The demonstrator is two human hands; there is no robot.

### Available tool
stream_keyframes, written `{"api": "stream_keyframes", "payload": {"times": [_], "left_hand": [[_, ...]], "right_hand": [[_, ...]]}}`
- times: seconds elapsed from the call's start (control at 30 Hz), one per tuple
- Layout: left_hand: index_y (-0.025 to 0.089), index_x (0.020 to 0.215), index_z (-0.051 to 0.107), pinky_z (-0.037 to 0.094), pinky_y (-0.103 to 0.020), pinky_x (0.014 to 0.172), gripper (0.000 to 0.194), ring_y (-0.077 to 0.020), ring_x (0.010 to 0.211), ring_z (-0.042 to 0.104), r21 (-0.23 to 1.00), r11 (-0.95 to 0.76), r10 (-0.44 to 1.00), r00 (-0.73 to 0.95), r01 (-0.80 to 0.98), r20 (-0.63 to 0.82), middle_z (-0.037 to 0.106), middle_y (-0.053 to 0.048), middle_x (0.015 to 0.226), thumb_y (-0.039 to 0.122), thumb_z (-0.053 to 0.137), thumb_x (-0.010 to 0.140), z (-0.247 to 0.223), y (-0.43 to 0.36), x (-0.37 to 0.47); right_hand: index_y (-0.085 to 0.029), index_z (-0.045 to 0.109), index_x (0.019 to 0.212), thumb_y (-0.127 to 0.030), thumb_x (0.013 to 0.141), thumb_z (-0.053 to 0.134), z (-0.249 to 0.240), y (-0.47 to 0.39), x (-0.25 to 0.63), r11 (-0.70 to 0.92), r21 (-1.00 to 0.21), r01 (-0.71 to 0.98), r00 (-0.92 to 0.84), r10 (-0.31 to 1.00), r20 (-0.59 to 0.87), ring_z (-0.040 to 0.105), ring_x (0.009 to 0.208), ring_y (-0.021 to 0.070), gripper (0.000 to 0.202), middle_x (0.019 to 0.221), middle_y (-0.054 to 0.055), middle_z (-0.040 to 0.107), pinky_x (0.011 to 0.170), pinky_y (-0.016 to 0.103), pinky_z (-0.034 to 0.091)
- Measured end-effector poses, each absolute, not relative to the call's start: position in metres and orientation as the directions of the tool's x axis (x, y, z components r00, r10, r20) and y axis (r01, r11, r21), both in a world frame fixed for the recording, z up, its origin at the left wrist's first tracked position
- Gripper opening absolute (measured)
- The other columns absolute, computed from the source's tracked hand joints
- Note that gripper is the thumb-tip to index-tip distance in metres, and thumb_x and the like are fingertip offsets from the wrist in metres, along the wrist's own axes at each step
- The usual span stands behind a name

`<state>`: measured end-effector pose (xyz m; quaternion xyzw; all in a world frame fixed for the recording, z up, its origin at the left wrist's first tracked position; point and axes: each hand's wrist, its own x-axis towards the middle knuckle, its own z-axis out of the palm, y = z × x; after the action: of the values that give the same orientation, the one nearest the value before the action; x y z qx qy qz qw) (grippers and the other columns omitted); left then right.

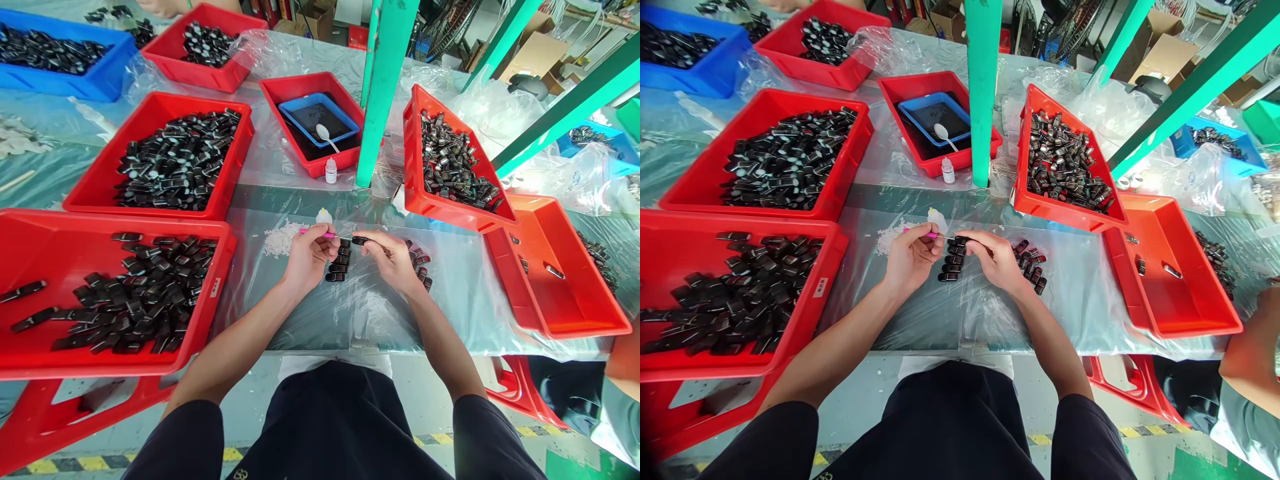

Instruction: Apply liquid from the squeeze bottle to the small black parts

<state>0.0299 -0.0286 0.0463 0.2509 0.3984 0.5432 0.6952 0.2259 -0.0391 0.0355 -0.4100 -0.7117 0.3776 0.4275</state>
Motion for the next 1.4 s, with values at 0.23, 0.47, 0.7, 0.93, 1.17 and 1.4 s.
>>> {"api": "stream_keyframes", "payload": {"times": [0.23,0.47,0.7,0.93,1.17,1.4], "left_hand": [[0.019,0.070,0.066,0.043,-0.024,0.042,0.033,-0.0114,0.048,0.056,0.883,-0.017,0.999,0.023,-0.470,0.032,0.064,-0.002,0.060,0.046,0.082,0.079,0.046,-0.030,0.028],[0.018,0.080,0.074,0.053,-0.026,0.052,0.035,-0.0134,0.056,0.066,0.909,-0.298,0.943,0.057,-0.293,0.328,0.073,-0.005,0.070,0.050,0.075,0.093,0.042,-0.033,0.021],[0.018,0.077,0.073,0.049,-0.024,0.050,0.036,-0.0116,0.053,0.062,0.928,-0.296,0.938,0.115,-0.227,0.328,0.072,-0.004,0.068,0.051,0.076,0.093,0.043,-0.027,0.012],[0.019,0.076,0.073,0.045,-0.025,0.049,0.036,-0.0116,0.053,0.060,0.932,-0.279,0.946,0.102,-0.230,0.308,0.070,-0.004,0.067,0.051,0.076,0.092,0.041,-0.027,0.011],[0.020,0.073,0.072,0.041,-0.025,0.045,0.040,-0.0120,0.048,0.056,0.924,-0.265,0.958,0.032,-0.274,0.284,0.067,-0.003,0.061,0.056,0.078,0.088,0.043,-0.027,0.014],[0.020,0.073,0.073,0.041,-0.025,0.046,0.038,-0.0115,0.050,0.058,0.928,-0.257,0.954,0.080,-0.271,0.288,0.067,-0.003,0.062,0.053,0.078,0.089,0.043,-0.025,0.011]], "right_hand": [[-0.019,0.079,0.117,-0.064,0.104,0.053,0.037,-0.038,0.227,0.279,-0.947,0.162,-0.321,0.922,0.216,0.060,0.073,0.0166,0.054,0.077,0.003,0.067,0.072,0.031,0.053],[-0.019,0.079,0.115,-0.066,0.103,0.055,0.036,-0.037,0.228,0.263,-0.957,0.126,-0.329,0.921,0.210,0.058,0.072,0.0158,0.055,0.077,0.003,0.065,0.069,0.030,0.051],[-0.020,0.080,0.112,-0.065,0.105,0.051,0.039,-0.036,0.229,0.334,-0.925,0.180,-0.364,0.896,0.253,0.058,0.069,0.0157,0.054,0.072,0.002,0.064,0.072,0.031,0.051],[-0.019,0.080,0.112,-0.060,0.107,0.051,0.039,-0.036,0.228,0.370,-0.914,0.167,-0.384,0.878,0.285,0.056,0.068,0.0141,0.051,0.070,0.000,0.062,0.071,0.029,0.050],[-0.020,0.080,0.113,-0.055,0.109,0.051,0.039,-0.039,0.228,0.433,-0.876,0.211,-0.346,0.871,0.348,0.058,0.068,0.0144,0.046,0.074,0.001,0.066,0.069,0.029,0.049],[-0.019,0.079,0.115,-0.057,0.109,0.048,0.042,-0.040,0.228,0.407,-0.884,0.228,-0.372,0.876,0.307,0.059,0.068,0.0148,0.049,0.073,0.002,0.066,0.069,0.030,0.050]]}}
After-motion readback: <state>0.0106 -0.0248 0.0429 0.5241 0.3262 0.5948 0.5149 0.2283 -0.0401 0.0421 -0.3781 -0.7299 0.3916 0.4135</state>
